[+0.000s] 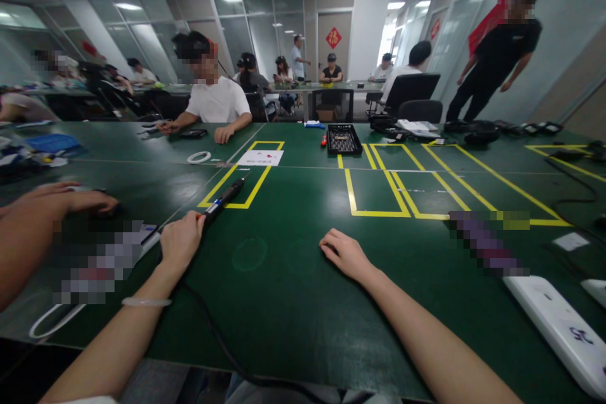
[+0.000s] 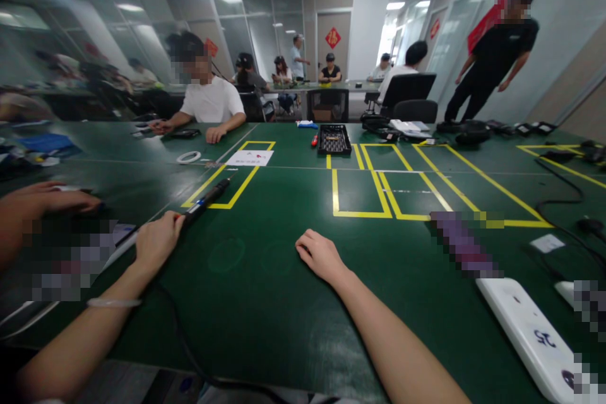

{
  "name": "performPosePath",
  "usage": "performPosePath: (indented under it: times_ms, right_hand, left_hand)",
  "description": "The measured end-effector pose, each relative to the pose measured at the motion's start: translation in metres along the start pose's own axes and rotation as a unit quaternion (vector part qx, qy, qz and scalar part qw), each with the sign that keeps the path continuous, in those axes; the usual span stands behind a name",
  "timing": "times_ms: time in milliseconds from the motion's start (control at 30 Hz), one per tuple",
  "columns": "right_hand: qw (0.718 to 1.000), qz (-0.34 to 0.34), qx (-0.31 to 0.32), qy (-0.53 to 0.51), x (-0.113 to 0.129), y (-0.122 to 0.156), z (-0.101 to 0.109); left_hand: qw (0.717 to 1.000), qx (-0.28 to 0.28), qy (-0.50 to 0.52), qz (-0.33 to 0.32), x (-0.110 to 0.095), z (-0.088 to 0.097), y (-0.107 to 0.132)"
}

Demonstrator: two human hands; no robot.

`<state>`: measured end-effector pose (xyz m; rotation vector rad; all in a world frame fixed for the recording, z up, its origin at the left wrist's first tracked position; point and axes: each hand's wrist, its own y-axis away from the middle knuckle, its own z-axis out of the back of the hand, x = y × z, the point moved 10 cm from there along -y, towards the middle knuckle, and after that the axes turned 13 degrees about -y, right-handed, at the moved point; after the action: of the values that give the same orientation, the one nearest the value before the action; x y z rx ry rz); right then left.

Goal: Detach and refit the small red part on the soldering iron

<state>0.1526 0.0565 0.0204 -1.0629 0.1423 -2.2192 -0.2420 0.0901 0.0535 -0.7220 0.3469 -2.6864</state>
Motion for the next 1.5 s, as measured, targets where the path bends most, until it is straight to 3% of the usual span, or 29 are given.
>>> performPosePath:
  times_ms: [133, 233, 367, 467, 533, 633, 767, 833, 933, 1233, 1367, 1500]
  right_hand:
    - [1.000, 0.000, 0.001, -0.002, 0.001, -0.001, 0.000]
    - [1.000, -0.007, 0.006, 0.004, 0.001, -0.002, -0.001]
    - [1.000, -0.011, 0.011, -0.001, -0.001, -0.002, -0.004]
    - [0.998, -0.025, -0.002, -0.058, -0.007, -0.001, -0.003]
    - [0.992, -0.036, -0.008, -0.121, -0.010, -0.001, -0.003]
    - [0.984, -0.015, 0.008, -0.176, -0.004, -0.002, -0.006]
    - [0.979, -0.012, 0.022, -0.203, 0.001, -0.003, -0.010]
    - [0.978, -0.030, 0.010, -0.207, -0.003, -0.004, -0.009]
    - [0.973, -0.052, -0.016, -0.224, -0.010, -0.004, -0.004]
    - [0.972, -0.093, -0.012, -0.215, -0.020, -0.006, -0.005]
    - [0.955, -0.111, -0.009, -0.274, -0.024, -0.005, -0.010]
    - [0.933, -0.089, -0.017, -0.349, -0.021, -0.005, -0.011]
  left_hand:
    - [0.997, -0.033, 0.063, 0.020, -0.004, 0.019, 0.002]
    - [0.977, -0.040, 0.208, -0.017, -0.035, 0.049, 0.007]
    - [0.875, 0.021, 0.442, -0.198, -0.127, 0.101, 0.033]
    - [0.805, 0.092, 0.493, -0.316, -0.193, 0.131, 0.065]
    - [0.753, 0.146, 0.516, -0.382, -0.225, 0.141, 0.087]
    - [0.681, 0.202, 0.555, -0.432, -0.249, 0.144, 0.109]
    - [0.634, 0.242, 0.600, -0.423, -0.255, 0.133, 0.114]
    - [0.630, 0.236, 0.622, -0.400, -0.252, 0.129, 0.110]
    - [0.649, 0.199, 0.630, -0.377, -0.245, 0.132, 0.104]
    - [0.697, 0.134, 0.579, -0.401, -0.240, 0.146, 0.112]
    - [0.724, 0.100, 0.557, -0.395, -0.239, 0.145, 0.111]
    - [0.728, 0.102, 0.556, -0.388, -0.241, 0.140, 0.110]
